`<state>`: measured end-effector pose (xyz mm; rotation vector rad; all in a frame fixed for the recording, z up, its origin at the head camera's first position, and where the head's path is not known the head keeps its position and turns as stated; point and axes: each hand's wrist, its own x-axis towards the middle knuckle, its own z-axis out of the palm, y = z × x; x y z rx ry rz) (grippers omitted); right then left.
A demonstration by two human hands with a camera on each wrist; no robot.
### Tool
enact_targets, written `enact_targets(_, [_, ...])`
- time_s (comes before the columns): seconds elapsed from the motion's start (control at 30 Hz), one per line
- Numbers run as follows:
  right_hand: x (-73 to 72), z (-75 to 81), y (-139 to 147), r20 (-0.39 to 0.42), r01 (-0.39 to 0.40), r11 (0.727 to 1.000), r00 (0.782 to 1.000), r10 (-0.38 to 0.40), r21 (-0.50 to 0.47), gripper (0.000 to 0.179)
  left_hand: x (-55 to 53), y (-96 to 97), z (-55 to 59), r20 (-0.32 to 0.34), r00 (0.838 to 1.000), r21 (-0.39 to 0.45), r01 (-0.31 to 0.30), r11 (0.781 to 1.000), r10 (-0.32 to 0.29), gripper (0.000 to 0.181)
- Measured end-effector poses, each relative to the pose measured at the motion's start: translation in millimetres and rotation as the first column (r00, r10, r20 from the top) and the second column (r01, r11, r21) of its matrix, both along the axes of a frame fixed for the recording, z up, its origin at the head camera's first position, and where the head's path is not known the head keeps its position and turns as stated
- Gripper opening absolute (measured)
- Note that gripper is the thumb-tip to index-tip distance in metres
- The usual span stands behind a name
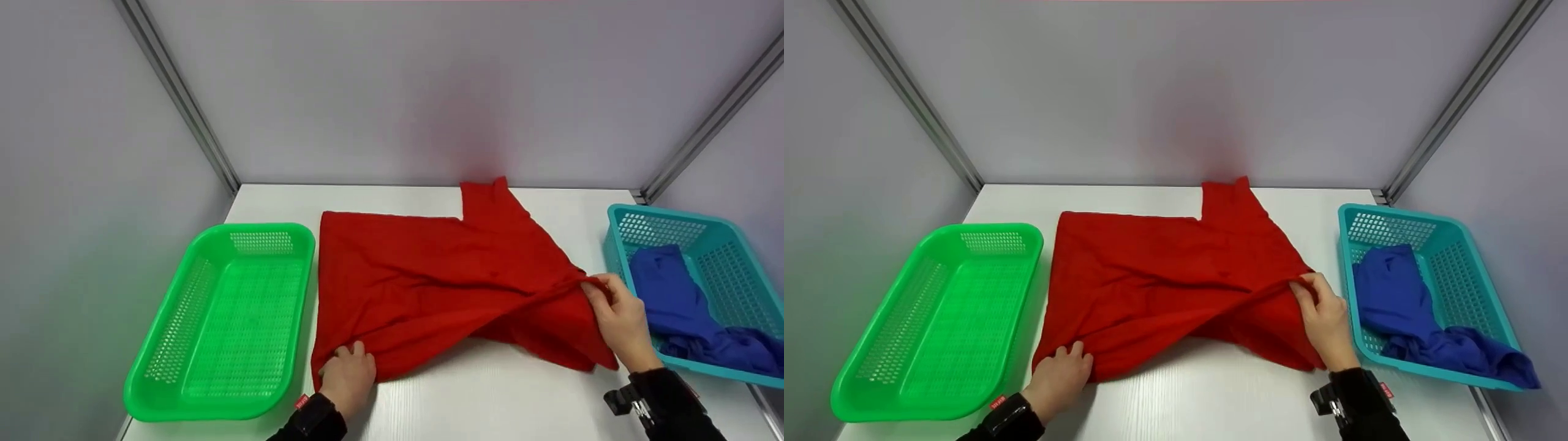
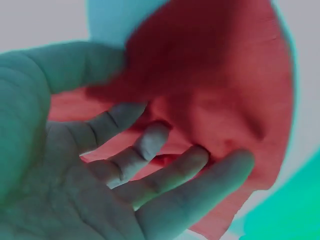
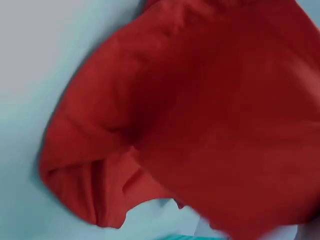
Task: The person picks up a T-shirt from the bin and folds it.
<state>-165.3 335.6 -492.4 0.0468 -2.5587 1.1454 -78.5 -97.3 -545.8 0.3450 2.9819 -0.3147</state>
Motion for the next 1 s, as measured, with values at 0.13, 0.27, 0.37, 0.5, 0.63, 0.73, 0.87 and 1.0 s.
enact_targets(0.13, [11.1, 0.0, 14, 0.242, -0.193, 0.979, 0.955, 0.173, 0.059, 0.023, 3.0, -10.4, 1.5, -0.176, 0.983, 0.078, 0.058, 0.995, -0.044, 0.022])
enact_targets(0.27, [20.0, -7.1, 27, 0.598, -0.451, 0.892, 0.705, 0.381, -0.036, 0.052, -1.1, -17.3, 8.8, -0.303, 0.953, 0.218, 0.089, 0.972, -0.020, 0.023])
enact_targets(0.37, [28.1, -17.1, 33, 0.733, -0.567, 0.821, 0.529, 0.429, -0.071, 0.075, -4.4, -20.0, 14.4, -0.360, 0.933, 0.249, 0.106, 0.963, -0.009, 0.026])
enact_targets(0.5, [37.2, -35.6, 39, 0.724, -0.697, 0.717, 0.506, 0.468, 0.023, 0.047, -2.6, -22.8, 17.5, -0.375, 0.927, 0.224, 0.113, 0.968, -0.021, 0.029])
enact_targets(0.63, [43.3, -52.0, 43, 0.555, -0.704, 0.687, 0.650, 0.520, 0.180, 0.015, 1.0, -28.2, 14.5, -0.393, 0.919, 0.168, 0.110, 0.980, -0.035, 0.022])
enact_targets(0.73, [46.6, -58.9, 45, 0.550, -0.667, 0.721, 0.680, 0.485, 0.189, 0.038, 2.9, -31.6, 13.8, -0.405, 0.914, 0.169, 0.083, 0.982, -0.007, 0.018])
enact_targets(0.87, [49.5, -64.4, 48, 0.601, -0.645, 0.717, 0.691, 0.401, 0.264, 0.057, 8.0, -31.6, 15.8, -0.357, 0.934, 0.206, 0.063, 0.977, 0.015, 0.021])
enact_targets(1.0, [47.0, -60.2, 49, 0.585, -0.611, 0.690, 0.741, 0.328, 0.387, 0.048, 13.4, -29.8, 14.3, -0.324, 0.945, 0.212, 0.110, 0.971, -0.036, 0.028])
